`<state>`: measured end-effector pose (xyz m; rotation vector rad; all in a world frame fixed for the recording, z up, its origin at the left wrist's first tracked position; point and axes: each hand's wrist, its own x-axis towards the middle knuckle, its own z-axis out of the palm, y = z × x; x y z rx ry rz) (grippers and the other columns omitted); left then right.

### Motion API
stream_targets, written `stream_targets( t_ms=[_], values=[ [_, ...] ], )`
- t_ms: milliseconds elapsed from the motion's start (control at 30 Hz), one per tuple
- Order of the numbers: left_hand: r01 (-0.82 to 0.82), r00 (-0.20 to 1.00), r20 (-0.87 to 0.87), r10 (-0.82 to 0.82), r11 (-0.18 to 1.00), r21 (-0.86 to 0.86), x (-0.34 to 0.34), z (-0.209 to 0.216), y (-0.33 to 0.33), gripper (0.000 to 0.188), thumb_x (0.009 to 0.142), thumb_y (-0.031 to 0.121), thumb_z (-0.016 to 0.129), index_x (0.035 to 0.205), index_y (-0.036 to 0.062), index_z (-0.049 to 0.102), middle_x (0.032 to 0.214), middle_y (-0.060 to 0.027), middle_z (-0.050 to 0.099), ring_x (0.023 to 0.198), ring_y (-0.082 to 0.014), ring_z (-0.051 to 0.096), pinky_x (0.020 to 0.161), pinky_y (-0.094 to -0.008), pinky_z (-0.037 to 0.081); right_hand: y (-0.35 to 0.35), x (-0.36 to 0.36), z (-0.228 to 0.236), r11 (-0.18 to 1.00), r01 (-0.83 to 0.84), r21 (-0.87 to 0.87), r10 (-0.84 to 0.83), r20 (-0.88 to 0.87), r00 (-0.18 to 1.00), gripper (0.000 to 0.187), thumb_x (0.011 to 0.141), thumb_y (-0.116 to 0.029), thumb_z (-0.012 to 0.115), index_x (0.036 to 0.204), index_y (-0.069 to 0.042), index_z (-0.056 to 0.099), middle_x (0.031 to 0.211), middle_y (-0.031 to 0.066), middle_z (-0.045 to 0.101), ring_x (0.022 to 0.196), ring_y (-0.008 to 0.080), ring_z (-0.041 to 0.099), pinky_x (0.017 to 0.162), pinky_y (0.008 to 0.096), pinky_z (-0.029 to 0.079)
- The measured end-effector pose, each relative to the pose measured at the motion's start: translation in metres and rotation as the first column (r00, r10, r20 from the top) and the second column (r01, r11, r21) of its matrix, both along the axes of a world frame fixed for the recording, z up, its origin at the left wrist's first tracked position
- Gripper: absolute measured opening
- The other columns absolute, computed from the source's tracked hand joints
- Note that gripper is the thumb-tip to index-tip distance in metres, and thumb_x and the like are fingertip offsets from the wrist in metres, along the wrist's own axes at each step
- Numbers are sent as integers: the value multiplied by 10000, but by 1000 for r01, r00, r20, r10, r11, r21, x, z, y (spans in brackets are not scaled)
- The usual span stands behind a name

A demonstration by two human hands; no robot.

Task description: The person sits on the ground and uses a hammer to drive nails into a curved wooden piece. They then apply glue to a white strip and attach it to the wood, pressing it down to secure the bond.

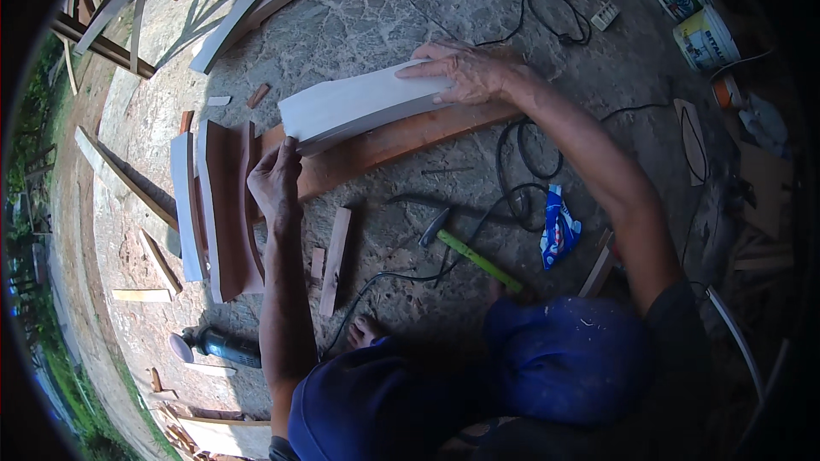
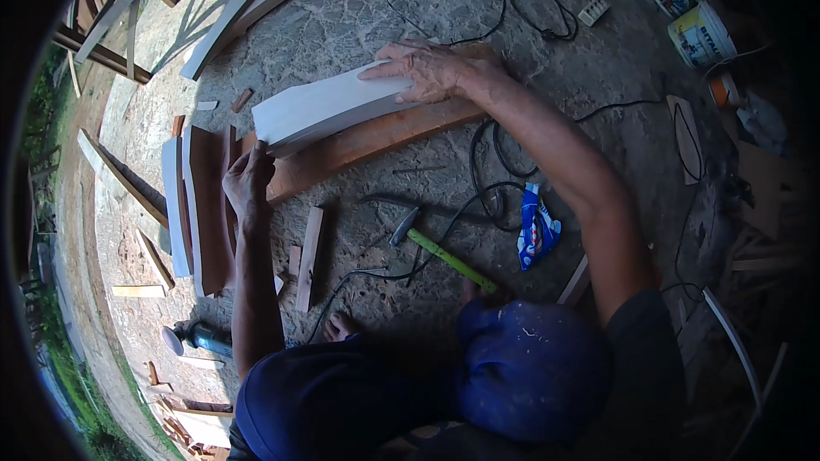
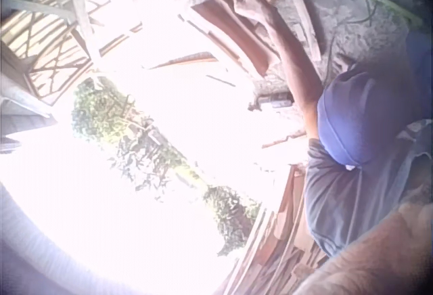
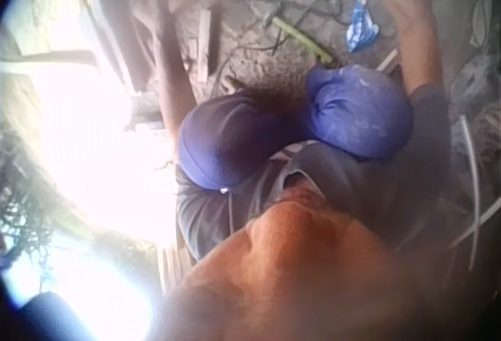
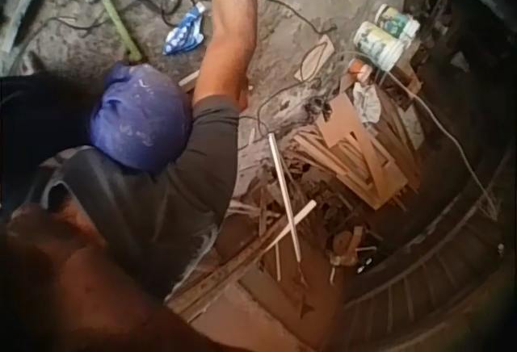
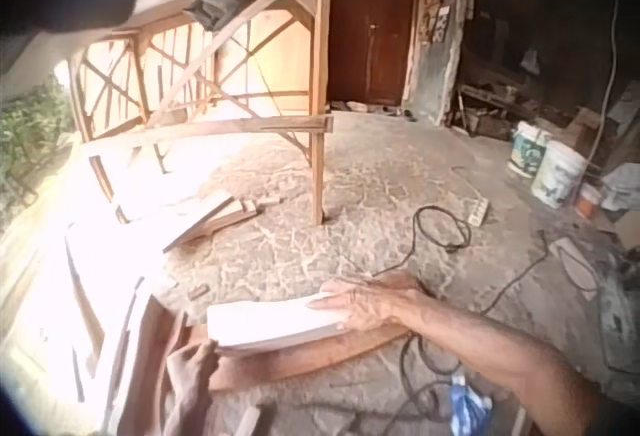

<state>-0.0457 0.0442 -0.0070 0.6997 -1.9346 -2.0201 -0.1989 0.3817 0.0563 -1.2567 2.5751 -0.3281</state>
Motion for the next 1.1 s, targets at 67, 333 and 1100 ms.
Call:
stream_targets(
  t_ms=[67, 333, 1100],
  values=[
    [-8, 999, 48, 11, 998, -63, -2, 5, 4, 348, 917, 278, 802, 988, -61, 763, 743, -31, 662, 625, -57, 534, 554, -209, 395, 1, 0, -4, 1000, -15, -8, 15, -27, 1000, 766, 839, -208, 797, 1523, -336, 476, 1501, 130, 443, 1385, 313, 448, 1237, 440, 329],
    [24, 998, 54, -19, 996, -83, -5, -4, -4, 399, 922, 267, 798, 1040, -108, 735, 843, -133, 742, 732, -131, 706, 593, -212, 513, 83, 11, -24, 644, 564, -516, -488, 290, 823, 698, 912, -190, 705, 1551, -158, 426, 1403, 222, 590, 1252, 332, 627, 1035, 425, 536],
    [53, 993, 109, -37, 988, -143, -5, 3, -8, 405, 952, 293, 763, 1010, -106, 736, 855, -125, 747, 720, -127, 705, 611, -220, 540, 69, 50, -80, 701, 331, -632, -514, -125, 848, 343, 931, -113, 696, 1272, -125, 656, 1090, 155, 729, 988, 347, 721, 816, 428, 605]
  ],
)
